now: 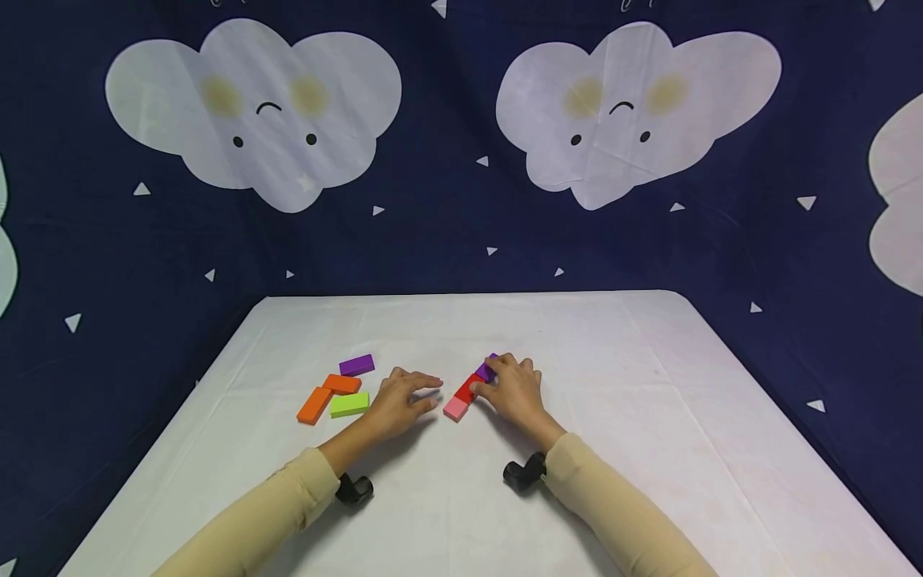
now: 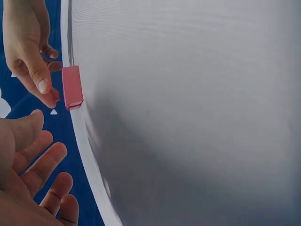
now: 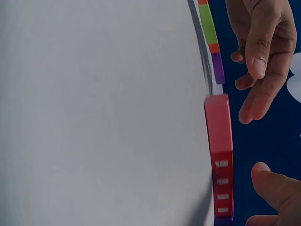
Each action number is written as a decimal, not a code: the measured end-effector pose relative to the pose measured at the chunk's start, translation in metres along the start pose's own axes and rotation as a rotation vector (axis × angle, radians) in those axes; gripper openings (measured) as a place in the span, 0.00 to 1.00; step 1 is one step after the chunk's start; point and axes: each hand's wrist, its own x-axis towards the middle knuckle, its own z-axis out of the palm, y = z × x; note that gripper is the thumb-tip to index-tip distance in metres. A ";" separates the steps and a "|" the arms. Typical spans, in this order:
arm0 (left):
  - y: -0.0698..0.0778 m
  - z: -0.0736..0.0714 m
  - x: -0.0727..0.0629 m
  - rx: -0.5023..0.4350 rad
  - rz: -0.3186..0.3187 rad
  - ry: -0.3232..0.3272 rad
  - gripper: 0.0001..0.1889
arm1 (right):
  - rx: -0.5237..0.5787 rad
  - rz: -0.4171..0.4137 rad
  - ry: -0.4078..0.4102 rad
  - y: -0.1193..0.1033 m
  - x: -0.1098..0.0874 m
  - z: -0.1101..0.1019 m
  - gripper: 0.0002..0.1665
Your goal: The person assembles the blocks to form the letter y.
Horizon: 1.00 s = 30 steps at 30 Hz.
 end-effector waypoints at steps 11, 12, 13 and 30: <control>-0.007 -0.011 -0.011 -0.068 -0.095 0.049 0.14 | 0.011 0.003 -0.030 -0.006 -0.004 0.006 0.36; -0.008 -0.012 -0.012 -0.072 -0.097 0.055 0.14 | 0.013 0.001 -0.029 -0.006 -0.005 0.007 0.36; -0.009 -0.013 -0.013 -0.079 -0.097 0.062 0.14 | 0.015 -0.002 -0.028 -0.006 -0.005 0.007 0.36; -0.033 -0.030 -0.026 -0.116 -0.127 0.143 0.15 | -0.010 -0.031 -0.004 -0.009 -0.007 0.013 0.37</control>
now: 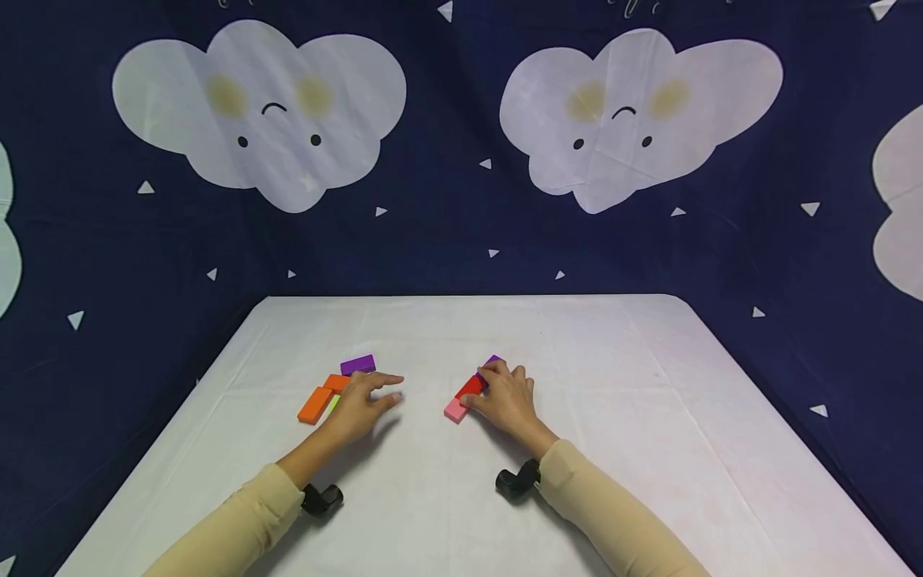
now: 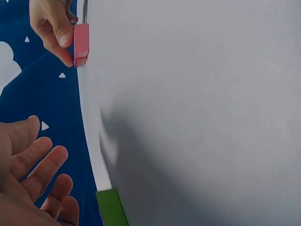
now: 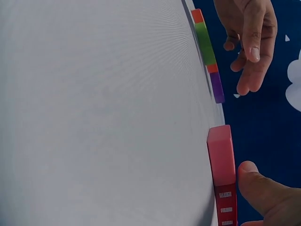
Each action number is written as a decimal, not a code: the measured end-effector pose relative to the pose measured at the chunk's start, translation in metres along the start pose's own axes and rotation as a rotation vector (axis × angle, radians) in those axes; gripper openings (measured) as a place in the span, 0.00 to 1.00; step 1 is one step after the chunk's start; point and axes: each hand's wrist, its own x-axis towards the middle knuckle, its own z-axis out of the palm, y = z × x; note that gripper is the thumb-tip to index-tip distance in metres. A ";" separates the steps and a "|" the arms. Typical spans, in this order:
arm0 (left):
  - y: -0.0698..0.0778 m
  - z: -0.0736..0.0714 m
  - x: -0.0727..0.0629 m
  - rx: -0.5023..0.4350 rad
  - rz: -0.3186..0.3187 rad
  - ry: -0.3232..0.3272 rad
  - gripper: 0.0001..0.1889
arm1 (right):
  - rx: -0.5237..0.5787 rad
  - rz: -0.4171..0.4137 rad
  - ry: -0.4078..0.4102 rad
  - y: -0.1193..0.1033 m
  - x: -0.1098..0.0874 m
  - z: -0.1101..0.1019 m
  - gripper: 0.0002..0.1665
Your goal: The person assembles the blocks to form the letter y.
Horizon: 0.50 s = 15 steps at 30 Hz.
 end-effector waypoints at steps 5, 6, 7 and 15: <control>-0.003 -0.008 -0.001 0.000 -0.036 0.015 0.16 | -0.011 0.007 -0.002 0.001 -0.001 0.002 0.38; -0.003 -0.010 -0.002 0.005 -0.046 0.016 0.16 | -0.014 0.008 -0.002 0.001 -0.001 0.002 0.38; -0.003 -0.012 -0.002 0.010 -0.059 0.016 0.16 | -0.017 0.011 -0.005 0.000 -0.001 0.002 0.39; -0.012 -0.026 -0.005 -0.050 -0.118 0.014 0.18 | -0.029 0.012 -0.022 -0.001 -0.001 0.001 0.39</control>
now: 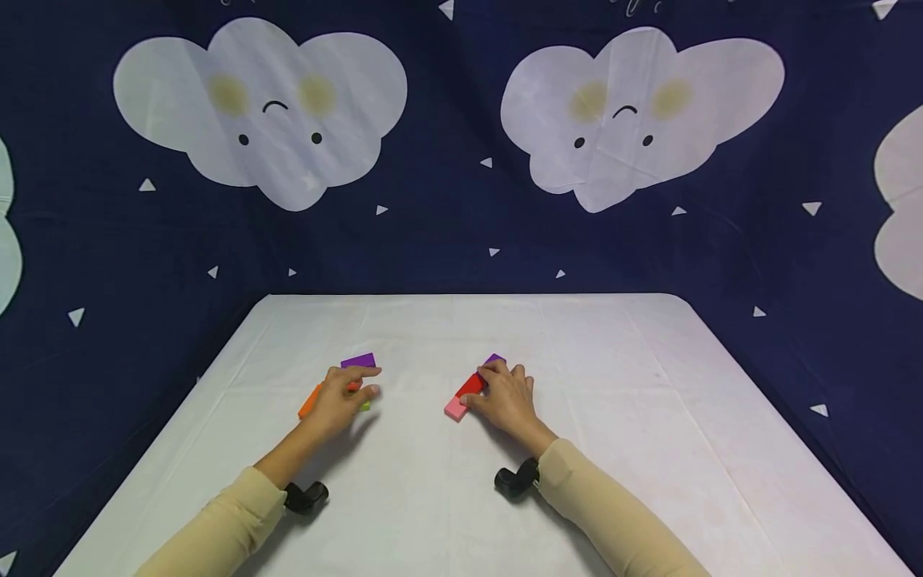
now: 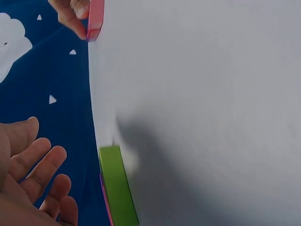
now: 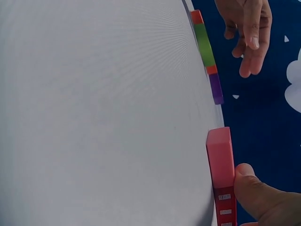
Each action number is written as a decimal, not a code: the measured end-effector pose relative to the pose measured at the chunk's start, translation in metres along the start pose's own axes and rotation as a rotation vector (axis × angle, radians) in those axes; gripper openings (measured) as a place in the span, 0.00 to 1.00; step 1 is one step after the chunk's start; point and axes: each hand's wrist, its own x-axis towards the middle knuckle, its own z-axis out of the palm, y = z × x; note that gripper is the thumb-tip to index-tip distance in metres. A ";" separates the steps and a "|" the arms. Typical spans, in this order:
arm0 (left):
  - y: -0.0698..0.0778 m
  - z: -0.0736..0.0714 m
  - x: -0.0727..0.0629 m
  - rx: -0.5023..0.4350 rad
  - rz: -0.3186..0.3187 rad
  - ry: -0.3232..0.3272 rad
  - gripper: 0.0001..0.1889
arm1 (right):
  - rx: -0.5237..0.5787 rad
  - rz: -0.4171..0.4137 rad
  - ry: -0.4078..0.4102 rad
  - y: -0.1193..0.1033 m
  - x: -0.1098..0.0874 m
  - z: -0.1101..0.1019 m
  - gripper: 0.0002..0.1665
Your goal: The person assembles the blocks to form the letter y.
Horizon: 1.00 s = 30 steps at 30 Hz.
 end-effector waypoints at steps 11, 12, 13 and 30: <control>-0.024 -0.021 -0.011 0.047 -0.075 0.135 0.20 | 0.000 -0.003 0.008 0.002 0.001 0.001 0.39; -0.026 -0.023 -0.012 0.057 -0.079 0.149 0.21 | -0.002 -0.004 0.007 0.002 0.001 0.002 0.38; -0.029 -0.024 -0.013 0.069 -0.081 0.165 0.21 | -0.003 -0.004 0.008 0.002 0.001 0.002 0.38; -0.044 -0.036 -0.021 0.191 -0.236 0.185 0.28 | -0.007 0.000 0.005 0.001 0.001 0.003 0.38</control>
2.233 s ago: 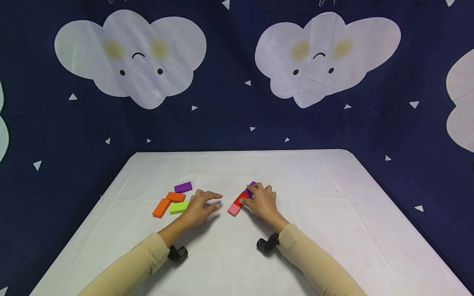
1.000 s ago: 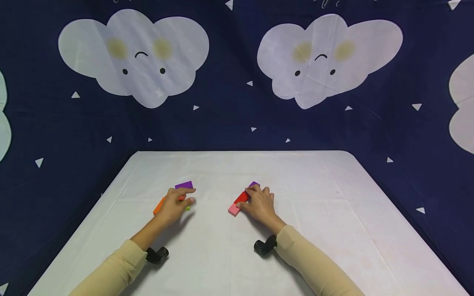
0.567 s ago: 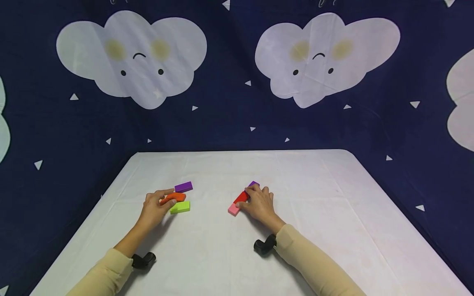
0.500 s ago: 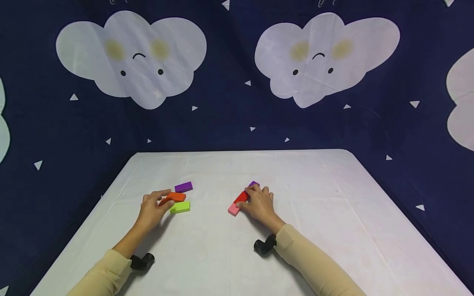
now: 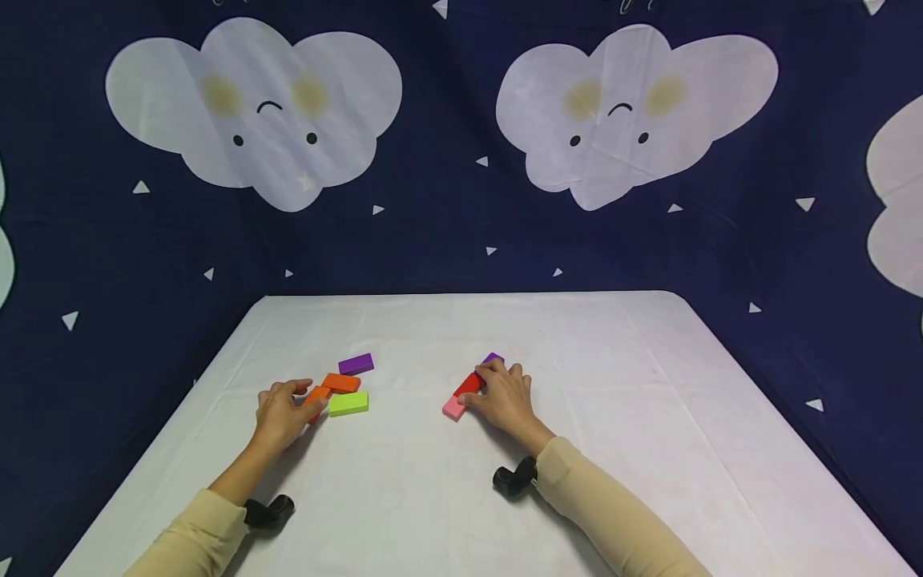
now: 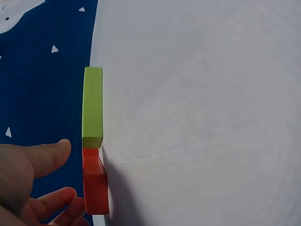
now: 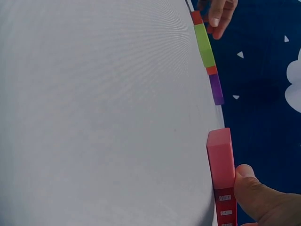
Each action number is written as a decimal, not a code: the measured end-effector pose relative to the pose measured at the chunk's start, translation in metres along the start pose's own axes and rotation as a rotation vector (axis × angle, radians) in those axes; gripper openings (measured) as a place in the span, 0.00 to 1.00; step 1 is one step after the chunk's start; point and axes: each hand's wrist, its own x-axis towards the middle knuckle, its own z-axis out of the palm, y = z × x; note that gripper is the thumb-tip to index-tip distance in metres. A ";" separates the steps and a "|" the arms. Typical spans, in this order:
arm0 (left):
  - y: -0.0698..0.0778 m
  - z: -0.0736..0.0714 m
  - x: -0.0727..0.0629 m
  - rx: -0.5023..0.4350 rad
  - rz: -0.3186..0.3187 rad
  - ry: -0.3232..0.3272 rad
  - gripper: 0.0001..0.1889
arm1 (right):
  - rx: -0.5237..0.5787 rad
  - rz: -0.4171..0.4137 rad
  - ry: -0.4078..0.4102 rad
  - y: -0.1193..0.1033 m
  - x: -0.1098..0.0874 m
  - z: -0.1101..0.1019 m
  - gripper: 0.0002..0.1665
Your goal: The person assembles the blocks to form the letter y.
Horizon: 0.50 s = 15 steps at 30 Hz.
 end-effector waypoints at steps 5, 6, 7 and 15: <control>-0.005 0.000 -0.001 0.000 -0.034 -0.015 0.28 | 0.000 0.001 0.001 0.000 0.000 0.000 0.38; -0.006 0.000 -0.002 0.000 -0.039 -0.017 0.28 | -0.002 0.002 0.001 0.000 0.000 0.000 0.38; -0.007 0.000 -0.002 -0.004 -0.045 -0.017 0.28 | -0.002 0.002 0.001 0.000 0.000 0.000 0.38; -0.012 0.001 -0.002 -0.039 -0.057 -0.035 0.27 | -0.003 -0.004 0.014 -0.001 0.000 0.000 0.39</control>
